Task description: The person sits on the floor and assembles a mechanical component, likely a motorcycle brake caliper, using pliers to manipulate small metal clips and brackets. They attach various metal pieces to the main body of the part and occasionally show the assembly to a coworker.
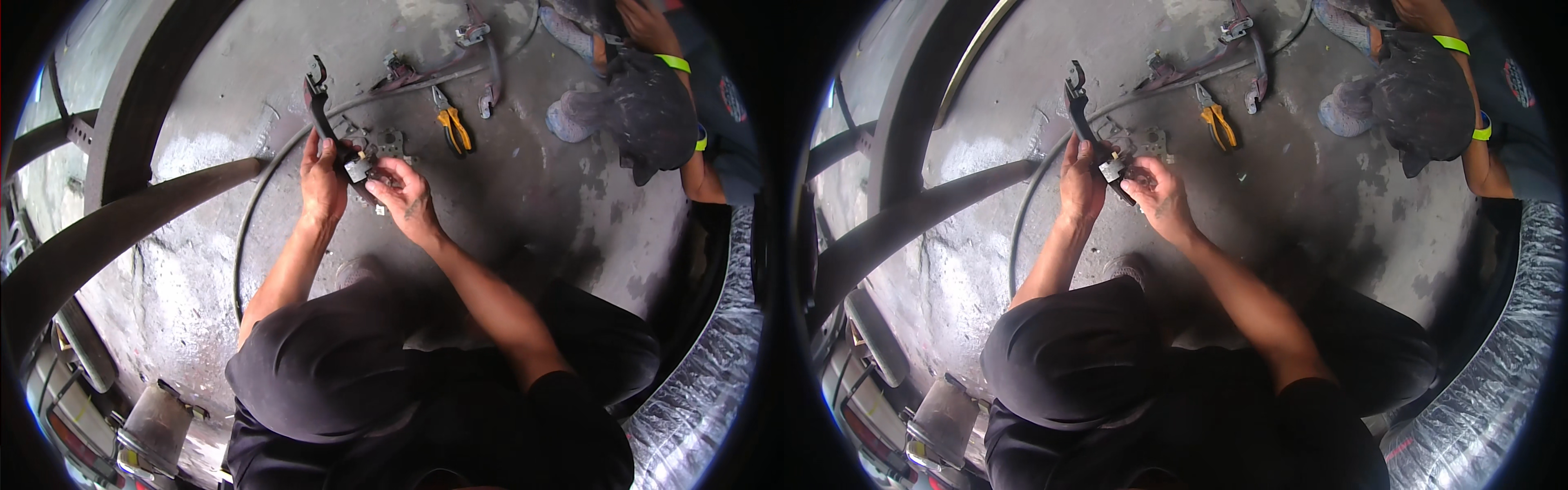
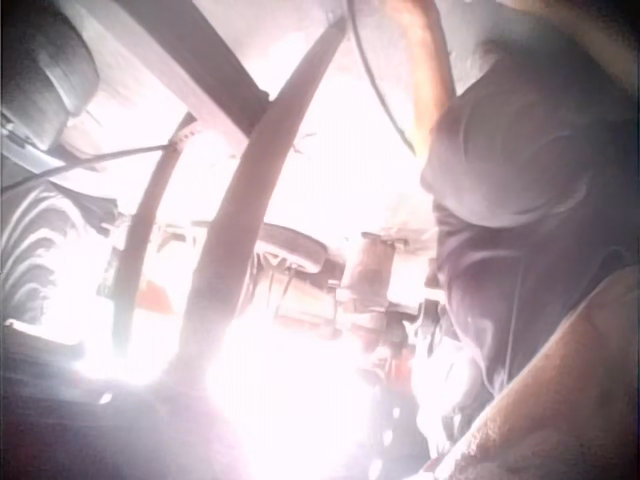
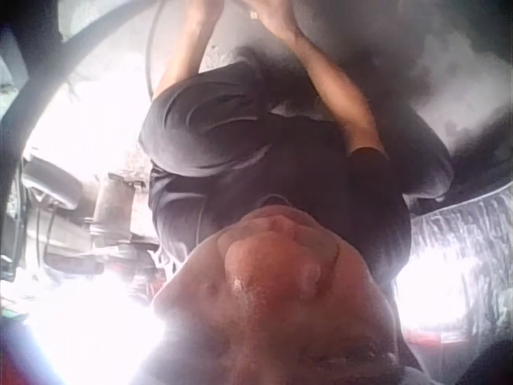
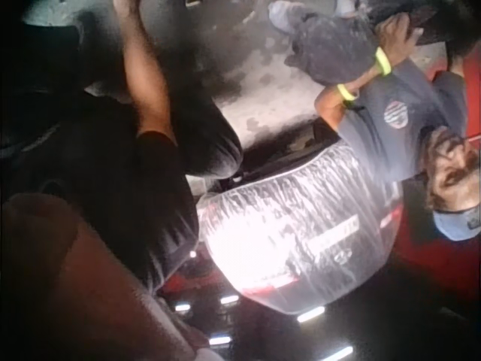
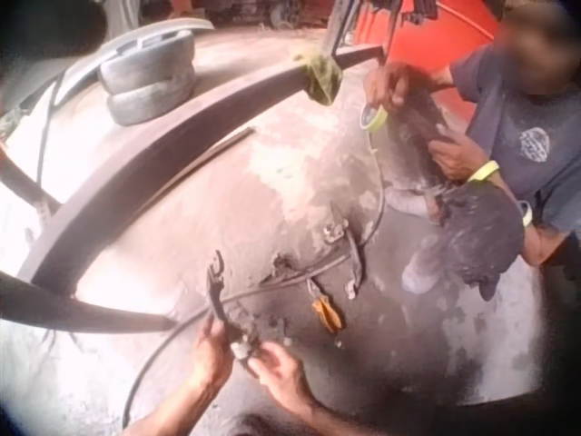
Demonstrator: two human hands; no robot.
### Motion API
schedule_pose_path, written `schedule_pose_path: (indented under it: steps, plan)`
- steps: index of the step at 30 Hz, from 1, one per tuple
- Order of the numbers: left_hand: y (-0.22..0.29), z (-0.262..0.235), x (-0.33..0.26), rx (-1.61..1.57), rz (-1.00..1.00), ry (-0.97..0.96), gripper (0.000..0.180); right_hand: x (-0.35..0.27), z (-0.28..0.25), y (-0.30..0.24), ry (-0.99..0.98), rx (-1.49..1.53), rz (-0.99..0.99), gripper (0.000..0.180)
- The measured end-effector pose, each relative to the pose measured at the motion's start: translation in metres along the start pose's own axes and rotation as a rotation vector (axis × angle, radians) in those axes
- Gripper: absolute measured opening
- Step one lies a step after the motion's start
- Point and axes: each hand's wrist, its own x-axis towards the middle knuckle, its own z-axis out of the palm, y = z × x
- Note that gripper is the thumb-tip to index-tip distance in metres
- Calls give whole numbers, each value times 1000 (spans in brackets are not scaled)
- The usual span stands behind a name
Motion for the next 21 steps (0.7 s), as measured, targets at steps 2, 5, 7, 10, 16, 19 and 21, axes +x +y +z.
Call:
schedule_pose_path:
  steps: [2, 5, 7, 10, 16, 19, 21]
  plan:
    - [1, -1, 0, 9, -12, 5, 30, -3, 6, -7, 37, -55, -35, 34]
    - [4, 2, 2, -15, -24, 42, 23, -1, 3, 5, 116, 185, -2, 36]
    - [8, -1, 4, -43, -34, 70, 19, 1, -1, 0, 213, 261, 41, 36]
    - [16, -10, 6, -102, -78, 71, 28, 9, -21, 18, 194, -143, -17, 38]
    - [26, -5, -7, -109, -177, -17, 22, 42, -36, 20, 174, -610, -201, 48]
    - [26, 0, -9, -100, -232, -124, 24, 107, -80, 11, 211, -555, -85, 67]
    - [26, 10, -15, -82, -273, -147, 25, 128, -92, -20, 77, -369, 100, 65]
